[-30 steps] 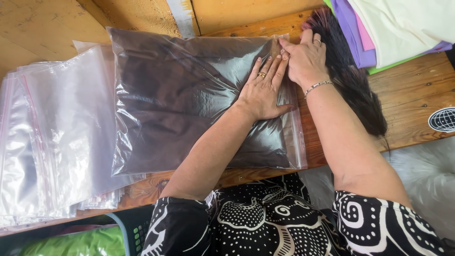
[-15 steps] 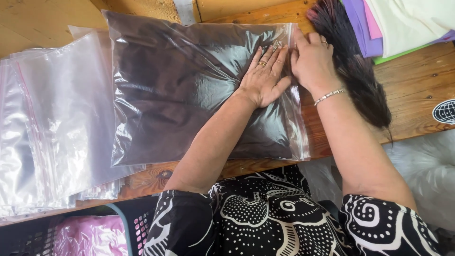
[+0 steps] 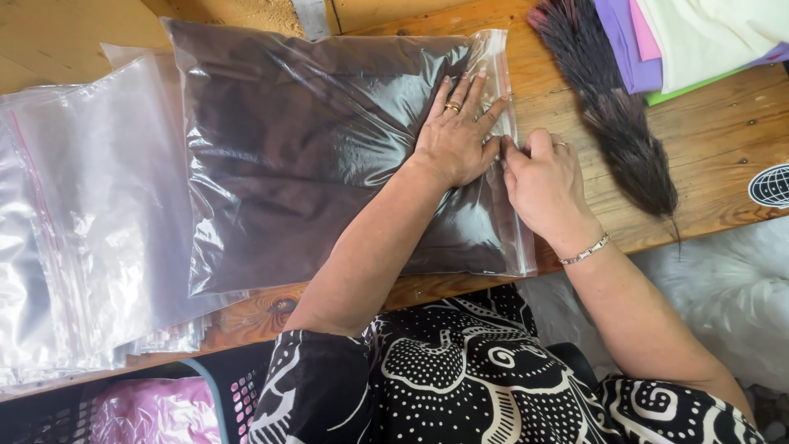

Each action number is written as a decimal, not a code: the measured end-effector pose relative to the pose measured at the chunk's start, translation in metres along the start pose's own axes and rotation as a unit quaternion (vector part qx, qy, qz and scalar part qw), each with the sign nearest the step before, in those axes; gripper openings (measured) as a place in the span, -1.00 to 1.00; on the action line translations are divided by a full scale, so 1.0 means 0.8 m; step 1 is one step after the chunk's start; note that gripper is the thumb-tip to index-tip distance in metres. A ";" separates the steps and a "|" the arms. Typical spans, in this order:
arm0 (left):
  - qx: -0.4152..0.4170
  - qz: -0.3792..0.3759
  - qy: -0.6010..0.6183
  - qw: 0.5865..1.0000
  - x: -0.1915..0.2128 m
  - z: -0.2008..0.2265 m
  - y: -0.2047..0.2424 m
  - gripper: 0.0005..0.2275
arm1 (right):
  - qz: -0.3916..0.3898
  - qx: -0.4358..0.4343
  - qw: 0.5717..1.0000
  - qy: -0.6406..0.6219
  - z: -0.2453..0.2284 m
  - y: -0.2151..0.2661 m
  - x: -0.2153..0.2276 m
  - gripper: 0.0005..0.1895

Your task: The person places a folded brown garment into a clear zip-top plastic bag, presses out air, and seals the bag. The person then uses a feather duster to wipe the exterior of the sealed bag.

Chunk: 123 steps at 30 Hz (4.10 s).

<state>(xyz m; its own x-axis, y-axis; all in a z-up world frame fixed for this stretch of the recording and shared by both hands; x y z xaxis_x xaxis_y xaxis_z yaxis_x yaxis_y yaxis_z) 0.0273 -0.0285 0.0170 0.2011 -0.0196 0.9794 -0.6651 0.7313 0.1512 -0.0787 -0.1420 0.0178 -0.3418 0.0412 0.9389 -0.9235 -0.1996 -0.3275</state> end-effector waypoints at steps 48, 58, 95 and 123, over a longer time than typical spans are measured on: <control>0.016 0.051 0.005 0.999 -0.010 -0.006 -0.009 -0.36 | -0.063 -0.217 0.962 -0.153 -0.046 0.149 0.072 -0.70; 0.021 0.053 0.010 0.998 -0.009 -0.008 -0.009 -0.36 | -0.128 -0.148 0.952 -0.234 -0.048 0.138 0.089 -0.62; -0.169 0.169 0.300 0.924 0.190 0.031 0.118 -0.59 | -0.119 -0.153 0.980 -0.037 0.067 0.157 0.055 -0.85; 0.074 0.489 0.230 0.838 0.052 -0.069 0.210 -0.23 | 0.049 0.084 0.986 -0.133 -0.176 0.057 0.093 -0.40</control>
<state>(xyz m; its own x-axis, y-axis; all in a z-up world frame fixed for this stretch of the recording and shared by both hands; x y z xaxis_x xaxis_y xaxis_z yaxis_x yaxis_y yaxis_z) -0.0361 0.1312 0.0755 -0.2590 0.8300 0.4939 -0.7482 0.1509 -0.6460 -0.1705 -0.0105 0.0575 -0.3491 -0.2396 0.9059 -0.8388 -0.3511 -0.4161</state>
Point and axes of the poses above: each hand's wrist, its own y-axis away from the middle knuckle, its own x-axis out of the back of the hand, z = x × y, the point moved 4 cm from there along -y, towards the middle knuckle, and after that the axes turned 1 degree about -x, right-handed, at the moved point
